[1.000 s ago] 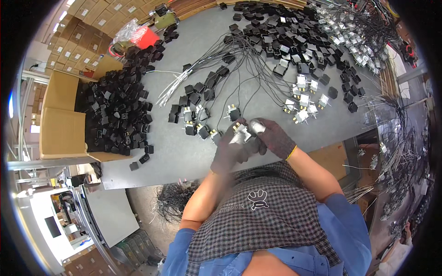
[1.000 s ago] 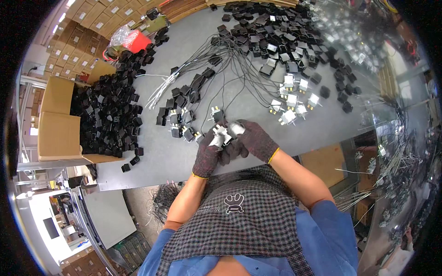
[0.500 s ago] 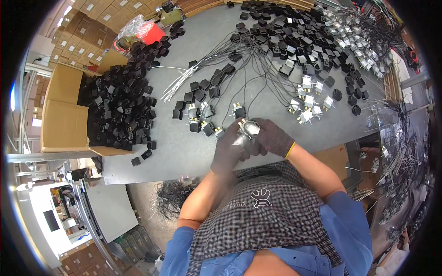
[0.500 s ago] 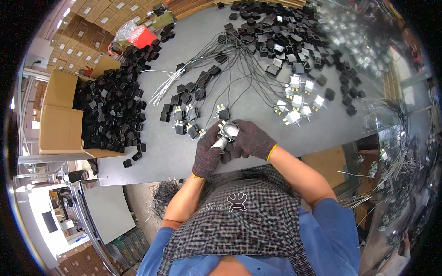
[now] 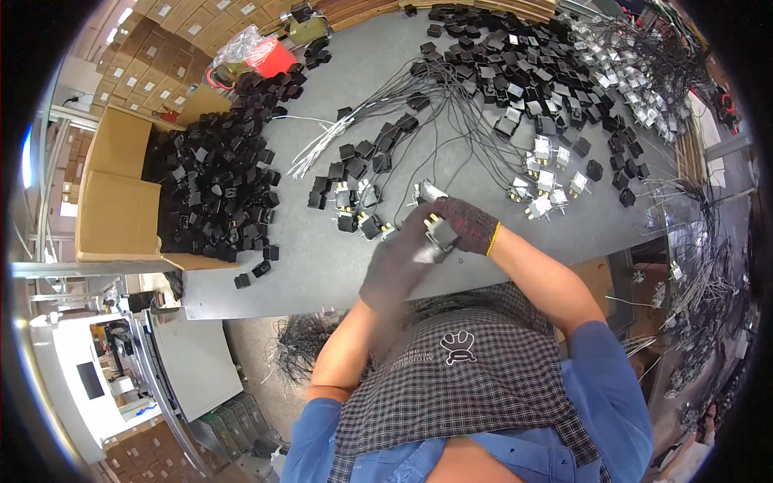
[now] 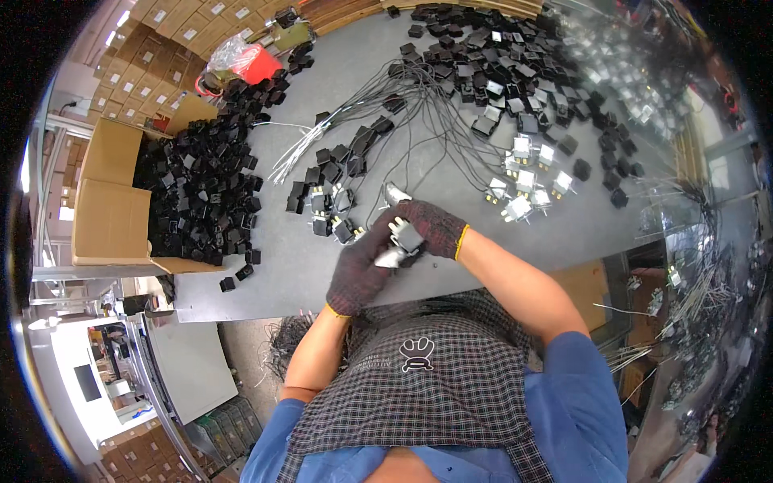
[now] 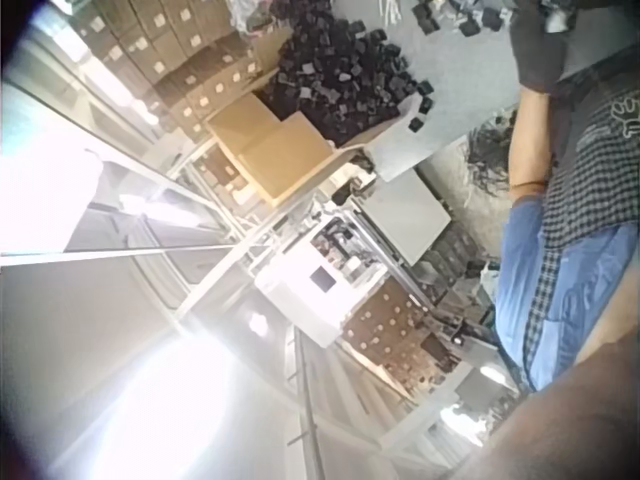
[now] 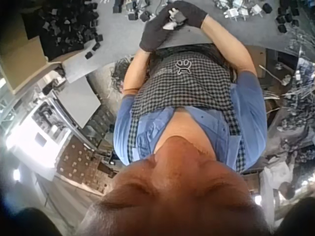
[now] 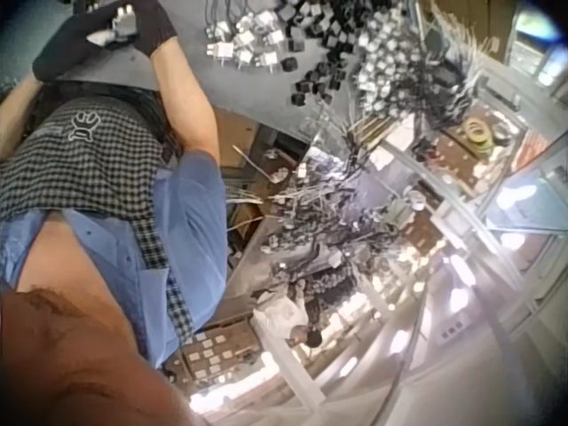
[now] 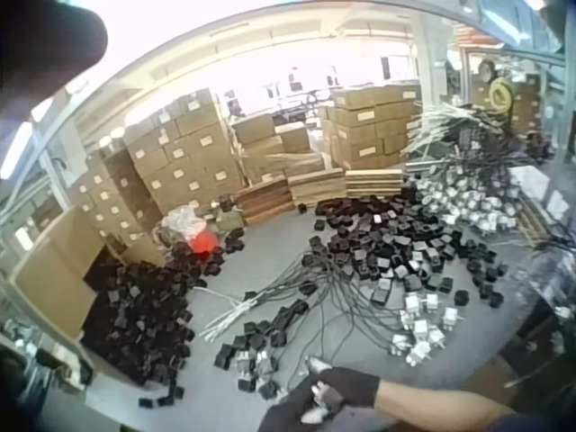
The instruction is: The person assembles and organizes small electronic components with attached wires by hand at a production workbench.
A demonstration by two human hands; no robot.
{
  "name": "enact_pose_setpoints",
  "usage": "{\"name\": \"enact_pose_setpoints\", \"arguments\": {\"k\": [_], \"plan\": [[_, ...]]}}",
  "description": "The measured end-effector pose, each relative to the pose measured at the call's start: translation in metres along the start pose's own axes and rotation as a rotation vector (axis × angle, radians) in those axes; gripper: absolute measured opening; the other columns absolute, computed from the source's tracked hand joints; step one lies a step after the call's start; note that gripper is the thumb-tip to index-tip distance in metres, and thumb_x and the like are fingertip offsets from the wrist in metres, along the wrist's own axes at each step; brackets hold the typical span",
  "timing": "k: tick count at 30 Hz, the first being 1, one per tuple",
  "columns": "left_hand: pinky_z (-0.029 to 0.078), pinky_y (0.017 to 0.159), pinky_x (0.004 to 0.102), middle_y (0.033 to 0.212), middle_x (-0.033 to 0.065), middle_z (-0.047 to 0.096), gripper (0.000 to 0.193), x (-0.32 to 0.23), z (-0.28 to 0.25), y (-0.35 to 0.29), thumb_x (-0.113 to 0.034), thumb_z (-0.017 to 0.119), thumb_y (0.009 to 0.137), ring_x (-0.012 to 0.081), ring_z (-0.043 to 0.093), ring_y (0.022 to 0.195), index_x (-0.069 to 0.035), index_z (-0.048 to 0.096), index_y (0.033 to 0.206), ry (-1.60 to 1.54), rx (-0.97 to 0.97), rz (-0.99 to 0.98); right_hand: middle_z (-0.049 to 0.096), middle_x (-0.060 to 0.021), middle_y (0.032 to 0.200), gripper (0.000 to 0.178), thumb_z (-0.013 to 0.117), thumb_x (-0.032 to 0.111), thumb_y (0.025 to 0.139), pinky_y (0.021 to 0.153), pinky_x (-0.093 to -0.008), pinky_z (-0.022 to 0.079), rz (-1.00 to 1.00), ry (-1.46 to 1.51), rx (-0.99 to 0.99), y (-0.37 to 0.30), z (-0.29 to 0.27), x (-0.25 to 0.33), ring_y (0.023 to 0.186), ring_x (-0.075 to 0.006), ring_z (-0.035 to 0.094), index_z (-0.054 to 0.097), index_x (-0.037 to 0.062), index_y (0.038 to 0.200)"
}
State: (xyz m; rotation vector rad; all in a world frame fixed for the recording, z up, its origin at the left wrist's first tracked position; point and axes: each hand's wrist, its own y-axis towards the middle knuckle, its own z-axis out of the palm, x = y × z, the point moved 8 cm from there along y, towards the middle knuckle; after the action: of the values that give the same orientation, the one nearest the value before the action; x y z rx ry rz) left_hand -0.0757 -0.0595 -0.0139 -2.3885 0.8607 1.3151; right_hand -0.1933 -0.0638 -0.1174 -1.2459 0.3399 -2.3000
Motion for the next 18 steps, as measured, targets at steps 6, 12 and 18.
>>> {"name": "enact_pose_setpoints", "arguments": {"k": [6, 12, 18], "plan": [[0.049, 0.051, 0.0244, 0.097, 0.0066, 0.074, 0.049, 0.047, -0.038, -0.031, -0.024, 0.068, 0.094, 0.0101, 0.065, 0.067, -0.003, 0.069, 0.139, -0.495, -0.304, -0.216, 0.074, -0.0127, 0.085, 0.062, 0.042, 0.057, 0.114, 0.041, -0.0352, 0.043, -0.147, 0.161, 0.186, -0.006, 0.013, 0.004, 0.045, -0.0208, 0.056, 0.073, 0.0047, 0.099], [0.048, 0.051, 0.0244, 0.092, 0.0069, 0.073, 0.046, 0.062, -0.040, -0.040, -0.024, 0.066, 0.097, 0.0103, 0.065, 0.066, -0.002, 0.069, 0.138, -0.560, -0.411, -0.201, 0.074, -0.0124, 0.086, 0.055, 0.048, 0.053, 0.113, 0.047, -0.0386, 0.048, -0.172, 0.145, -0.007, 0.000, 0.015, 0.010, 0.055, -0.0230, 0.064, 0.070, 0.0060, 0.094], [0.047, 0.050, 0.0249, 0.091, 0.0076, 0.074, 0.039, 0.071, -0.034, -0.040, -0.012, 0.062, 0.100, 0.0100, 0.062, 0.062, -0.003, 0.069, 0.137, -0.502, -0.404, -0.268, 0.073, -0.0105, 0.084, 0.051, 0.052, 0.051, 0.111, 0.049, -0.0358, 0.047, 0.280, 0.481, -0.017, 0.011, 0.002, -0.025, 0.061, -0.0248, 0.066, 0.071, 0.0079, 0.091]]}}
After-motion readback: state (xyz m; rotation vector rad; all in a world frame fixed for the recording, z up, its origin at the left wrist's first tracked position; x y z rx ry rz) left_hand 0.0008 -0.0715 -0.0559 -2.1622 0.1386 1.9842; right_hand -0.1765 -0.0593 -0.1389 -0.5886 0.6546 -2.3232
